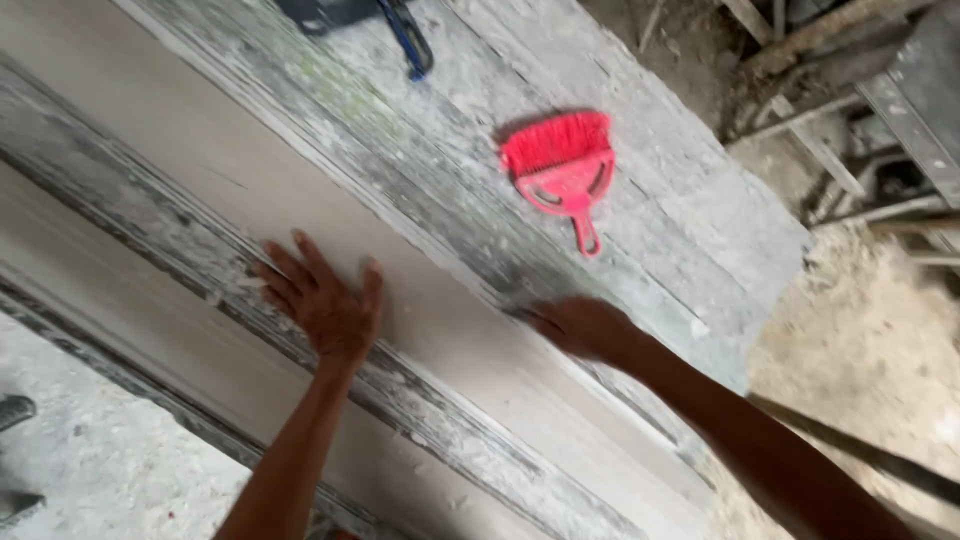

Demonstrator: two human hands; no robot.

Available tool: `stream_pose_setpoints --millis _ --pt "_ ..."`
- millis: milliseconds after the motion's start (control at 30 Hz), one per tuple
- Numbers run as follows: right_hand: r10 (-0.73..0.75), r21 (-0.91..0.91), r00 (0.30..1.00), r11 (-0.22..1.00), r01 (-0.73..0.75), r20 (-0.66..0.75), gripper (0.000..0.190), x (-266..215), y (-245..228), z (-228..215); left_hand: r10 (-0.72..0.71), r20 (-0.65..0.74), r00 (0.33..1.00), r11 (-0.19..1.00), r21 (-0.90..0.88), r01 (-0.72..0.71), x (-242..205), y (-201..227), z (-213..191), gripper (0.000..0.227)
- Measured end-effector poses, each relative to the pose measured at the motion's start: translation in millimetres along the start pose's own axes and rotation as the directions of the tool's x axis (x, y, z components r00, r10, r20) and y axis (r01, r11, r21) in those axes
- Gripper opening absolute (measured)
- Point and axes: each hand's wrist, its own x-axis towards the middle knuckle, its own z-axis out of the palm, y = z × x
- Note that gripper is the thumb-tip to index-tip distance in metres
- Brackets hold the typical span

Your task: Using a small blade and scraper to clean up and define details on a plaster or cement molding strip.

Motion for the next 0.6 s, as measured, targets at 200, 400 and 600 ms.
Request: stream_pose_setpoints --millis 200,400,600 --pt "-0.078 -0.003 0.996 0.997 0.078 -0.043 0.043 24 -12 -30 0.001 0.055 0.998 1.0 -0.024 0.0 10 -1 0 0.109" --pt "-0.06 0.028 0.998 0.998 0.06 -0.012 0.042 15 -13 -30 0.042 0.002 0.999 0.999 0.013 -0.042 4 -14 16 0.108" --pt "0.096 0.012 0.994 0.995 -0.097 0.058 0.046 108 -94 -102 0.02 0.002 1.0 1.0 0.018 -0.02 9 -11 9 0.107"
